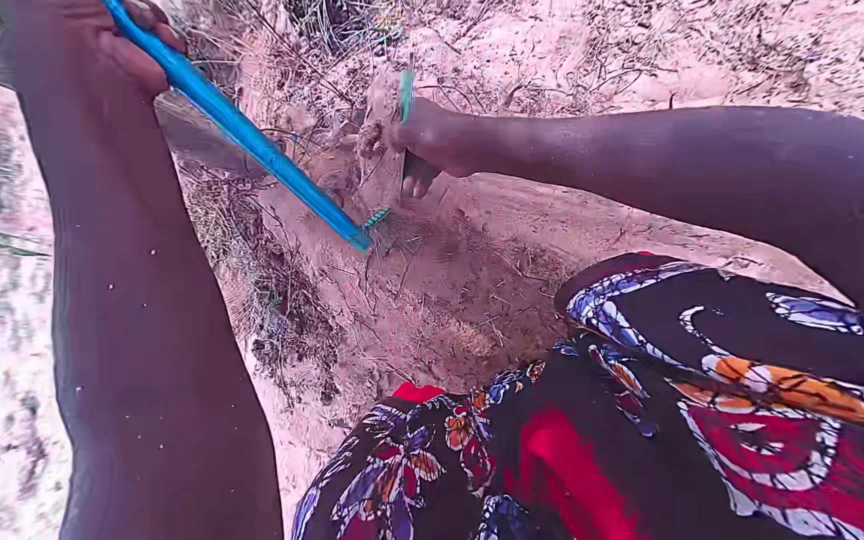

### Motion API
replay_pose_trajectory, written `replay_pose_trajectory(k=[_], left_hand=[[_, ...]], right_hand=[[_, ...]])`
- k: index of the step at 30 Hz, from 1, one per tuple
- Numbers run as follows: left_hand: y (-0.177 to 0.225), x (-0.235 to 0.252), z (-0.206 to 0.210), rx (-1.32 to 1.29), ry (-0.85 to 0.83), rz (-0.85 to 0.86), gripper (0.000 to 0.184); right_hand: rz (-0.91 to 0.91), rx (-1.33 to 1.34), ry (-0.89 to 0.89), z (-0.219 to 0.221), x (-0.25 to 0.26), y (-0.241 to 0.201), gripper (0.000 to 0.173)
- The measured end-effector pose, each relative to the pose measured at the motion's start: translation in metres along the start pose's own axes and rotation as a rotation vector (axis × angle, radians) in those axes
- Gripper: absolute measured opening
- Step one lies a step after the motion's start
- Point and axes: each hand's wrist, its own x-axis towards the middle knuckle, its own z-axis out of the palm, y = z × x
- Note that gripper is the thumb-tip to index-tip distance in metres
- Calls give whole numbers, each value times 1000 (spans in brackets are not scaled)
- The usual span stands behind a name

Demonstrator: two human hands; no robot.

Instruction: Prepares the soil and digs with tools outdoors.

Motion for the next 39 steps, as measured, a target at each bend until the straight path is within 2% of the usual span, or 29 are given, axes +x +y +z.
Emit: replay_pose_trajectory(k=[2,3,5,6,9,12,16,19,22,27,32,39], left_hand=[[7,46,-54,-91,-202,35,22],[7,47,-53,-121,-300,19,21],[0,-23,28,-105,-3,-53,22],[-10,-56,67,-108,54,-105,22],[-68,-112,160,-277,-65,-239,23],[-121,-159,259,-514,-229,-351,21],[-145,-211,385,-666,-320,-502,18],[-160,-221,440,-593,-328,-531,19],[-184,-195,440,-486,-317,-545,16],[-217,-167,388,-450,-261,-615,15],[-202,-164,371,-457,-234,-620,16],[-191,-135,329,-404,-173,-569,16]], right_hand=[[-25,-2,-40,6,-4,-24,16],[4,-20,-21,0,-7,-28,16],[95,-95,75,-26,-18,-17,18],[142,-132,136,-45,-29,-4,20],[231,-219,355,-118,-89,43,18],[334,-359,665,-186,-163,76,16],[504,-512,972,-269,-232,109,25],[589,-495,1015,-312,-237,147,24],[593,-431,943,-307,-204,170,25],[599,-460,848,-282,-161,166,20],[634,-439,846,-269,-152,153,18],[516,-356,760,-237,-125,140,15]])
